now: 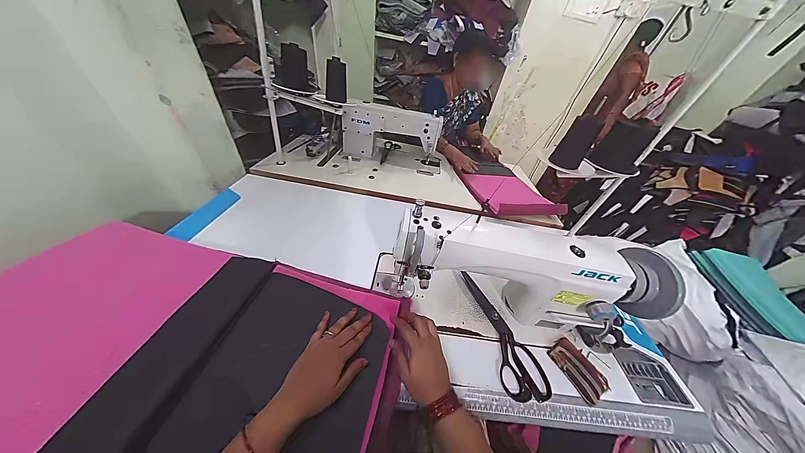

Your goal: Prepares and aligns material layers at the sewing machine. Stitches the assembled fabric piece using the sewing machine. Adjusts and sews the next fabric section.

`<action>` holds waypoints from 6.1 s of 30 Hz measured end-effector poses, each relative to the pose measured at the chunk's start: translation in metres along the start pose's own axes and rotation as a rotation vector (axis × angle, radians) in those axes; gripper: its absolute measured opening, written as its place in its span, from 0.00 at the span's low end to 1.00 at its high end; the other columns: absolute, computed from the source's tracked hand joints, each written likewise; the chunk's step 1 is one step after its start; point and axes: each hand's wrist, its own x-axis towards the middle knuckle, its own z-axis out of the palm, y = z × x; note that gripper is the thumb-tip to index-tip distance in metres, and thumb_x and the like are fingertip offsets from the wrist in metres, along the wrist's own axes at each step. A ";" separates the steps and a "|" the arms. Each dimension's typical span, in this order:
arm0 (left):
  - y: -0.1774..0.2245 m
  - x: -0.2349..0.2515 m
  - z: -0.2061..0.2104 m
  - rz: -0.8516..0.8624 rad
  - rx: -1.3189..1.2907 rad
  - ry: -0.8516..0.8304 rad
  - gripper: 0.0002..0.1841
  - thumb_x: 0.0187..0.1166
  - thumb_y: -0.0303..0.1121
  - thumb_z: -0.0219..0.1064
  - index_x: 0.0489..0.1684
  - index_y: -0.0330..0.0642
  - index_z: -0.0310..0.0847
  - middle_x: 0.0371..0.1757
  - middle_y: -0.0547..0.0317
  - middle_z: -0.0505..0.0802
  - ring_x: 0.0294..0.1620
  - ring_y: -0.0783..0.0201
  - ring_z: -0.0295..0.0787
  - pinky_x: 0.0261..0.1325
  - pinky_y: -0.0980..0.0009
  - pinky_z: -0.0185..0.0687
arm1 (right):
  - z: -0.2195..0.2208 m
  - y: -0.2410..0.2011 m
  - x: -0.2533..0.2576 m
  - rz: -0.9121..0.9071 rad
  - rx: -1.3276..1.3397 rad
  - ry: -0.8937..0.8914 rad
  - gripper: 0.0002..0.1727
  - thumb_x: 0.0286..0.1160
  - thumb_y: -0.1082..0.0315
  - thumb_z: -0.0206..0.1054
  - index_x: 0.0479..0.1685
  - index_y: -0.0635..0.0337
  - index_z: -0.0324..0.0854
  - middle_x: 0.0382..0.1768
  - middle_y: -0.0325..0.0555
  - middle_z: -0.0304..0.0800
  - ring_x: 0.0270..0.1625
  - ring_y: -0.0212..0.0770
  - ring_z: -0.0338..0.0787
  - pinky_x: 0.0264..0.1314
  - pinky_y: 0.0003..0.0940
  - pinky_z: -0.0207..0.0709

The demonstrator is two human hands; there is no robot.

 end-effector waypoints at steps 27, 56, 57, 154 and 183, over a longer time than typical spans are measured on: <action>0.003 0.038 0.007 -0.008 0.056 0.097 0.24 0.84 0.49 0.53 0.67 0.53 0.89 0.69 0.49 0.90 0.75 0.35 0.81 0.76 0.23 0.60 | -0.241 0.212 -0.041 0.747 -0.271 0.889 0.25 0.93 0.65 0.48 0.70 0.82 0.76 0.74 0.83 0.74 0.82 0.74 0.71 0.88 0.60 0.55; 0.012 0.106 0.009 -0.262 0.047 -0.185 0.25 0.89 0.36 0.46 0.81 0.48 0.77 0.85 0.41 0.75 0.88 0.34 0.62 0.85 0.28 0.44 | 0.015 0.007 0.024 -0.057 -0.250 -0.190 0.34 0.73 0.48 0.58 0.72 0.64 0.83 0.78 0.48 0.83 0.76 0.56 0.84 0.65 0.62 0.76; 0.011 0.113 0.009 -0.272 0.039 -0.212 0.25 0.89 0.36 0.45 0.81 0.47 0.76 0.86 0.40 0.73 0.89 0.34 0.59 0.85 0.28 0.41 | 0.015 0.010 0.028 -0.036 -0.236 -0.202 0.34 0.74 0.49 0.58 0.74 0.63 0.82 0.79 0.47 0.81 0.78 0.56 0.82 0.67 0.63 0.74; 0.011 0.143 0.005 -0.275 0.055 -0.347 0.26 0.86 0.47 0.59 0.76 0.39 0.80 0.89 0.35 0.66 0.94 0.37 0.48 0.94 0.43 0.36 | -0.164 0.118 0.004 0.196 -0.180 1.002 0.24 0.77 0.70 0.60 0.58 0.90 0.75 0.64 0.82 0.79 0.73 0.61 0.80 0.79 0.45 0.71; -0.011 0.144 0.002 -0.125 -0.158 -0.222 0.18 0.84 0.30 0.59 0.62 0.31 0.88 0.77 0.36 0.82 0.90 0.37 0.61 0.93 0.42 0.42 | 0.005 0.021 0.047 0.103 -0.182 -0.226 0.27 0.83 0.60 0.56 0.76 0.61 0.81 0.79 0.48 0.82 0.82 0.58 0.77 0.77 0.62 0.68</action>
